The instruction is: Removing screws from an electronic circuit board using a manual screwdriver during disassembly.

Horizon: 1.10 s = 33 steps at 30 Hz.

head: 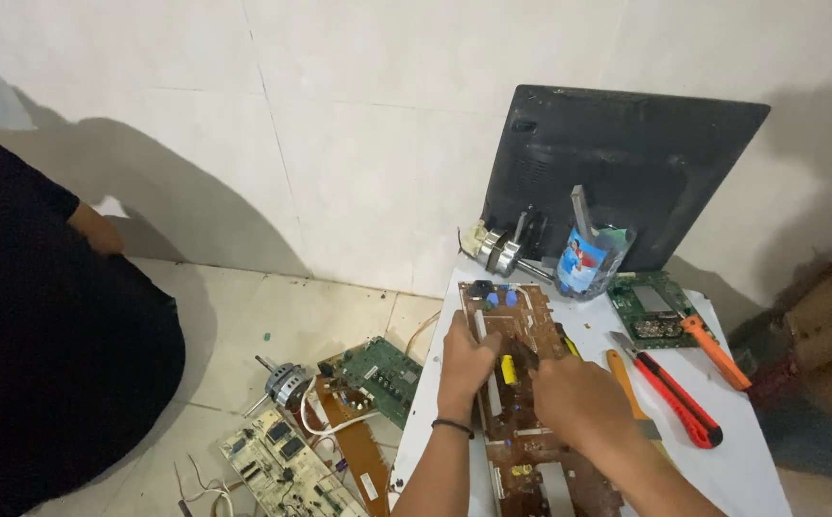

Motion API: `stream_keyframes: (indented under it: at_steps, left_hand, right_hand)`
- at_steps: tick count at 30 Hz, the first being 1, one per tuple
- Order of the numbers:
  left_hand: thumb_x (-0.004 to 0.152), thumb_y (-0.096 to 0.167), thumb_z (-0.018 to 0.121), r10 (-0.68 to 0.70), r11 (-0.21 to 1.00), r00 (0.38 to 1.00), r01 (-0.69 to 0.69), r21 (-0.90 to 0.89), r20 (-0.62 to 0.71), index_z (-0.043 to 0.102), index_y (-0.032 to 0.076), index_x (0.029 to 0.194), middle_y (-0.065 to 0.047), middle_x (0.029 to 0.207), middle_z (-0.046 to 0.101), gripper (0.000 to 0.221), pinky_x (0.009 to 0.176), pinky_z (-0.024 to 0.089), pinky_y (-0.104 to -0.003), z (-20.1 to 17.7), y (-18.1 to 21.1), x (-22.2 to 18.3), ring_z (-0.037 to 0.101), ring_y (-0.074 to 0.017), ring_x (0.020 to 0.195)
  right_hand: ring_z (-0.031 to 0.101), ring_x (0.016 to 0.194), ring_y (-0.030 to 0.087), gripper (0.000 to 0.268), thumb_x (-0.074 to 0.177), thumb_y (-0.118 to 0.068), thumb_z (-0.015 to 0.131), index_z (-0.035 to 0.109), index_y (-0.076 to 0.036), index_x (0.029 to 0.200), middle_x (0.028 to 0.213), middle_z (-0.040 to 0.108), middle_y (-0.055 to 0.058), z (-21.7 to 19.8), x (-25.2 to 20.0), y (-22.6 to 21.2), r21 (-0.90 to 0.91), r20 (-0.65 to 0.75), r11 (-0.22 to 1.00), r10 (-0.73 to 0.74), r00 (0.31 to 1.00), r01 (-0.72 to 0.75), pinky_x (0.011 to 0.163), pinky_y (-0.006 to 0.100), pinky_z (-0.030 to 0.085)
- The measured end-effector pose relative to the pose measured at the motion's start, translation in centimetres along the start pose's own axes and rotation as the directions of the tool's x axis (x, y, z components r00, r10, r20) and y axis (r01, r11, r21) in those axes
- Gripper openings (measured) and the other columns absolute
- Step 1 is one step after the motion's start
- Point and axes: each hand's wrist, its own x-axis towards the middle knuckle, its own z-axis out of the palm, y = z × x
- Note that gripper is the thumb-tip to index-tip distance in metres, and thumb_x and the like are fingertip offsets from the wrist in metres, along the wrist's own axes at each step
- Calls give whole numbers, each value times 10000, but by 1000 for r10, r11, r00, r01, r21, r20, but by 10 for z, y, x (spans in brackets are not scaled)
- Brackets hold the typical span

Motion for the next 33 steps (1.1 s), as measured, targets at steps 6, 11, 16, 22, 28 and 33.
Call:
stream_keyframes:
  at_steps: [6, 11, 16, 22, 28, 33]
  left_hand:
    - [830, 275, 609, -22, 1000, 1000, 22, 8, 4, 491, 63, 1144, -74, 952, 518, 398, 722, 454, -372, -1, 2, 0, 485, -194, 857]
    - [857, 231, 614, 17, 1000, 999, -18, 24, 28, 408, -24, 1256, -233, 1166, 487, 517, 892, 428, -484, -8, 17, -13, 457, -345, 1104]
    - [885, 173, 623, 3, 1000, 999, -5, 31, 51, 347, -132, 1468, -401, 1431, 485, 714, 1098, 436, -584, -14, 37, -26, 449, -507, 1405]
    - [890, 215, 594, 15, 1000, 998, -15, 9, 63, 303, -159, 1488, -423, 1446, 463, 763, 1103, 437, -579, -16, 29, -22, 464, -510, 1391]
    - [893, 284, 588, -74, 996, 997, 72, 53, 38, 457, 35, 1208, -67, 943, 509, 422, 676, 438, -372, -9, 19, -6, 487, -185, 823]
    - [841, 309, 712, -48, 999, 997, 49, -8, 55, 480, 70, 1222, -110, 1125, 625, 505, 872, 521, -388, -9, 20, -7, 615, -239, 1029]
  right_hand:
    - [675, 882, 302, 266, 885, -41, 433, 691, -93, 925, 1005, 677, 86, -23, -5, -6, -11, 109, 1000, -8, 994, 9, 688, 414, 534]
    - [733, 977, 400, 315, 913, -165, 479, 695, -45, 1109, 1048, 724, 189, -29, 0, -4, -43, 25, 997, -61, 998, 62, 803, 518, 598]
    - [780, 794, 385, 295, 897, -159, 544, 795, -6, 877, 825, 763, 221, -50, -9, -4, -47, -16, 986, -159, 987, 158, 675, 466, 636]
    - [779, 707, 341, 343, 919, -168, 496, 780, -8, 812, 716, 751, 193, -57, -18, -13, -19, -26, 989, -147, 989, 147, 607, 426, 625]
    - [725, 757, 325, 503, 1103, -431, 261, 611, -76, 1172, 834, 715, 141, 3, -24, -12, 23, -70, 999, -34, 997, 35, 703, 479, 617]
    - [694, 995, 382, 666, 1051, -455, 318, 198, -179, 1645, 1281, 581, 140, 29, -18, -11, 112, -234, 993, 66, 970, -41, 686, 528, 627]
